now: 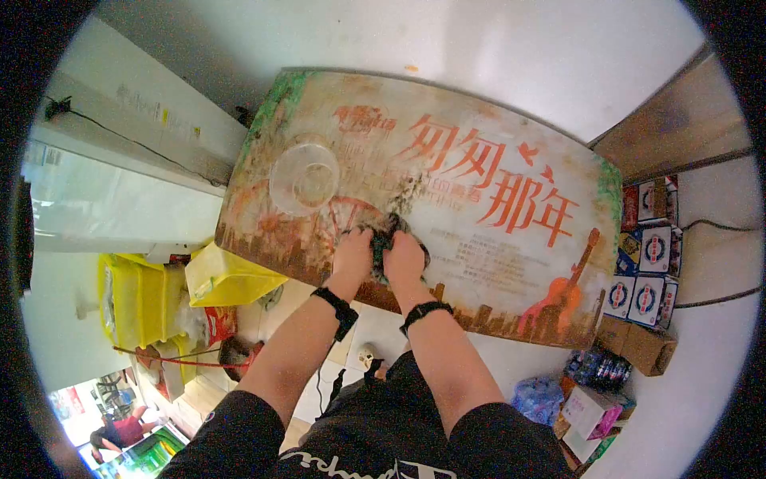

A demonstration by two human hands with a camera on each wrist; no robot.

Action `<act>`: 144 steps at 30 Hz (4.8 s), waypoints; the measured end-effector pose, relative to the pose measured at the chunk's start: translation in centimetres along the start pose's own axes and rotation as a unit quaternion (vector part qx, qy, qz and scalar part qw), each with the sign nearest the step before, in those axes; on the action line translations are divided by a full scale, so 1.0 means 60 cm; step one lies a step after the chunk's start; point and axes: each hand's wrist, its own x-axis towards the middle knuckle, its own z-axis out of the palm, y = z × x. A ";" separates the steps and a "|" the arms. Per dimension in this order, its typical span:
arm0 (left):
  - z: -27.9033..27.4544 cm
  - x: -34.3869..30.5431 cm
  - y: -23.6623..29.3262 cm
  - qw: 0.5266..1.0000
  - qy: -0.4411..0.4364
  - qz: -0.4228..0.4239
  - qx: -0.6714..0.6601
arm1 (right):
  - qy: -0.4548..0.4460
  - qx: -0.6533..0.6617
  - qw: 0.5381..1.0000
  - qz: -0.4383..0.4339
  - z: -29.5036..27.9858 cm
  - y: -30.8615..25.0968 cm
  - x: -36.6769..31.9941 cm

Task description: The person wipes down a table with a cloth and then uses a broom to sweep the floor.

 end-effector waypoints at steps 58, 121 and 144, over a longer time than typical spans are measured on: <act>0.032 -0.129 0.011 0.999 -0.049 -0.008 0.000 | -0.027 -0.023 0.999 -0.027 0.056 0.060 -0.126; 0.079 -0.105 0.173 0.989 0.016 0.139 0.041 | -0.013 -0.007 1.000 -0.020 -0.090 0.226 -0.132; -0.001 -0.032 -0.008 0.996 0.013 -0.082 0.031 | -0.048 0.009 0.997 -0.054 0.015 0.001 0.003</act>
